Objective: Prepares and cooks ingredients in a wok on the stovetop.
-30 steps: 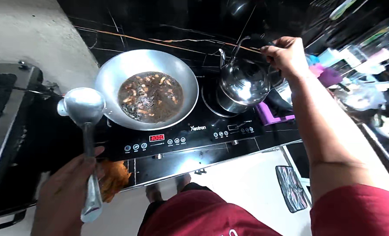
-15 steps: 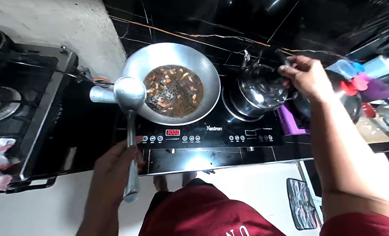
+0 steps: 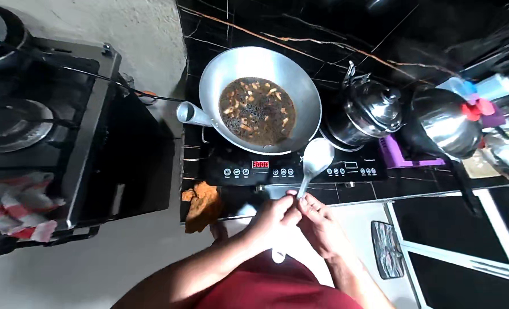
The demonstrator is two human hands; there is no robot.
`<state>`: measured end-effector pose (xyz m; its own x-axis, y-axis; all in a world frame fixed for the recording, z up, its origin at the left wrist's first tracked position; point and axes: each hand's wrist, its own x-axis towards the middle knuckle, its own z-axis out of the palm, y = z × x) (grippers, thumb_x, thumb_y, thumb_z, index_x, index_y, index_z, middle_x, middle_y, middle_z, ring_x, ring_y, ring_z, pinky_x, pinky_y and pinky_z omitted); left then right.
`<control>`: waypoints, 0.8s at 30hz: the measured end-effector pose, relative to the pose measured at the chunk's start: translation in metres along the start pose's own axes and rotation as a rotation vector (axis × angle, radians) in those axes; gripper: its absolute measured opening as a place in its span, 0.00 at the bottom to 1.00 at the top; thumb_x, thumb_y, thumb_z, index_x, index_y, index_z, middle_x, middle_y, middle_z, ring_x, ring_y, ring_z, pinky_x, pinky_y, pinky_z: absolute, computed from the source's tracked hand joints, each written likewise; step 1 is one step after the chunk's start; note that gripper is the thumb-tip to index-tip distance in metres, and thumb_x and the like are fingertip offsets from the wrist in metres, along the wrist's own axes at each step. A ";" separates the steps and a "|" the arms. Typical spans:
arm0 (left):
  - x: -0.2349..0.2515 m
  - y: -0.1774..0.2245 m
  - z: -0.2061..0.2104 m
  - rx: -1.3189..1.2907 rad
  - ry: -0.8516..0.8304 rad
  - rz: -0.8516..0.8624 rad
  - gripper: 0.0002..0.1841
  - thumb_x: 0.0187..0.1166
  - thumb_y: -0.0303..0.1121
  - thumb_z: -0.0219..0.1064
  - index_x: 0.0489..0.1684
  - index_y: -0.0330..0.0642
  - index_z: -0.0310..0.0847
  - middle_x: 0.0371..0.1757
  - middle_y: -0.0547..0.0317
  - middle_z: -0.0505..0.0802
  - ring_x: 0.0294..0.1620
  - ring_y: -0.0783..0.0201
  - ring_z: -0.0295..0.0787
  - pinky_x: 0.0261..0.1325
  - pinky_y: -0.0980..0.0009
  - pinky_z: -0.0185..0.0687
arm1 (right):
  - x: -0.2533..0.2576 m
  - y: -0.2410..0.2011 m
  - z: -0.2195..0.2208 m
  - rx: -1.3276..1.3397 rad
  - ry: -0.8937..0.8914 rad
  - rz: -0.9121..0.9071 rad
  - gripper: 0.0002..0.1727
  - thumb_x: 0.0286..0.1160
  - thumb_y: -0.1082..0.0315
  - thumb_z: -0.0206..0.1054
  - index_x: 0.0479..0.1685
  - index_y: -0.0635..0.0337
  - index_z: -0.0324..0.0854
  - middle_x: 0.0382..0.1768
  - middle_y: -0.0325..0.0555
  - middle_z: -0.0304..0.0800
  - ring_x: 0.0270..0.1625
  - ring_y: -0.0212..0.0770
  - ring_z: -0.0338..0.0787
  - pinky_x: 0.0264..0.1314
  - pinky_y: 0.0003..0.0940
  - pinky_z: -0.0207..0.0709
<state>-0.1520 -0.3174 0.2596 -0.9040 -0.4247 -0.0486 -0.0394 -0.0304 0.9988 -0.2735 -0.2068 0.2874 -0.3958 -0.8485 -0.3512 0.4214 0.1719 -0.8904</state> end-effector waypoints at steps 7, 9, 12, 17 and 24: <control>-0.007 -0.005 0.017 0.164 -0.283 0.150 0.19 0.90 0.38 0.54 0.41 0.34 0.88 0.29 0.52 0.89 0.31 0.63 0.86 0.40 0.63 0.82 | -0.030 0.000 -0.011 0.293 0.357 -0.081 0.20 0.94 0.70 0.41 0.44 0.62 0.81 0.36 0.46 0.92 0.38 0.36 0.93 0.44 0.31 0.90; -0.016 -0.010 0.013 0.224 -0.191 0.172 0.18 0.90 0.38 0.56 0.43 0.35 0.89 0.32 0.51 0.92 0.33 0.63 0.89 0.43 0.63 0.86 | -0.042 -0.001 -0.026 0.426 0.378 -0.042 0.20 0.96 0.65 0.38 0.47 0.57 0.79 0.31 0.42 0.89 0.31 0.36 0.92 0.37 0.35 0.92; -0.036 -0.022 -0.011 0.489 0.070 0.144 0.14 0.85 0.35 0.59 0.47 0.37 0.91 0.43 0.49 0.95 0.42 0.58 0.94 0.50 0.58 0.90 | -0.057 0.003 -0.051 0.579 0.386 0.005 0.23 0.97 0.59 0.38 0.47 0.45 0.83 0.23 0.32 0.87 0.23 0.29 0.88 0.28 0.25 0.87; -0.077 -0.051 -0.058 0.999 0.381 -0.128 0.23 0.81 0.46 0.70 0.65 0.38 0.86 0.64 0.36 0.89 0.69 0.32 0.82 0.65 0.33 0.78 | -0.071 0.007 -0.090 0.738 0.365 0.005 0.24 0.97 0.58 0.36 0.48 0.51 0.82 0.15 0.31 0.79 0.12 0.25 0.78 0.14 0.18 0.76; -0.090 -0.121 -0.063 1.102 0.594 -0.116 0.18 0.85 0.36 0.64 0.58 0.25 0.85 0.66 0.21 0.82 0.71 0.21 0.75 0.75 0.31 0.69 | -0.130 0.009 -0.143 0.742 0.325 0.012 0.21 0.97 0.61 0.37 0.53 0.58 0.78 0.17 0.33 0.77 0.11 0.25 0.75 0.12 0.18 0.74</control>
<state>-0.0390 -0.3325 0.1427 -0.5519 -0.8199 0.1525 -0.6984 0.5543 0.4528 -0.3346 -0.0236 0.2834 -0.5571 -0.6416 -0.5272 0.8134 -0.2938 -0.5020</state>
